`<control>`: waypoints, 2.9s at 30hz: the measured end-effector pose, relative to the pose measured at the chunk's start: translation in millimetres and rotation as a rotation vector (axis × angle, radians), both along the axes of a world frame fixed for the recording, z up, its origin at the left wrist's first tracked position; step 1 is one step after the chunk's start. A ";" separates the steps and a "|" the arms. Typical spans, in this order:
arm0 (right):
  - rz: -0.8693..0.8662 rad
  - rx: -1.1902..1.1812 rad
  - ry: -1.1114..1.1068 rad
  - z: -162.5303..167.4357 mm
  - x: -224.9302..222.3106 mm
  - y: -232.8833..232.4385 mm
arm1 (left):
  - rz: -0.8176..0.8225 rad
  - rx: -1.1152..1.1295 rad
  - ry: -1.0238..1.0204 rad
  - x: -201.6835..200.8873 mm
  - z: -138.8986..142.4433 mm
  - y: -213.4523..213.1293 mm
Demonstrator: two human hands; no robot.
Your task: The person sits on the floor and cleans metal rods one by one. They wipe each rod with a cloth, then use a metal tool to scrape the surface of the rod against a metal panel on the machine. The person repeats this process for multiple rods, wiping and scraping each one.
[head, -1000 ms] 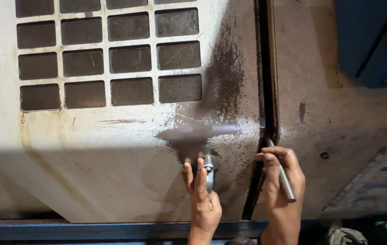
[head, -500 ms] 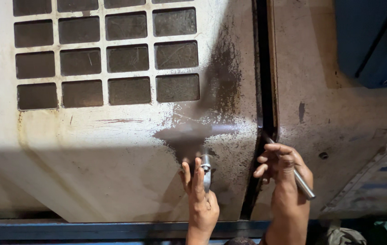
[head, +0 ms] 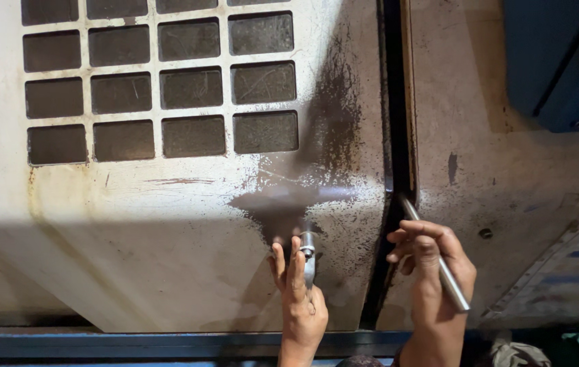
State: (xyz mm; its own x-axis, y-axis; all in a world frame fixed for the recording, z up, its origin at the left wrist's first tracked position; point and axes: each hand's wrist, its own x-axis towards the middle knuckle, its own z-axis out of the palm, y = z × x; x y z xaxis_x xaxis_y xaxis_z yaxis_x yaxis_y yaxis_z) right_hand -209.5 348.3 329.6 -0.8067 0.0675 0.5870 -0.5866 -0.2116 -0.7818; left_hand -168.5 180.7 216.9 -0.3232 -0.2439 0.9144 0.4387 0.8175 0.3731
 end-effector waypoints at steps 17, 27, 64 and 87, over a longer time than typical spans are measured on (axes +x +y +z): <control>-0.010 0.079 -0.071 -1.4 2.2 -6.9 | 0.012 0.007 -0.018 0.6 -2.4 0.5; -0.022 0.096 -0.072 0.6 5.2 -7.9 | 0.007 0.017 -0.012 -0.5 -3.9 0.3; -0.047 0.062 -0.073 8.5 7.3 -10.1 | 0.011 0.008 -0.019 0.2 -1.8 1.5; -0.099 0.111 -0.064 11.9 14.3 -11.3 | 0.027 -0.005 -0.010 0.6 -2.4 -0.5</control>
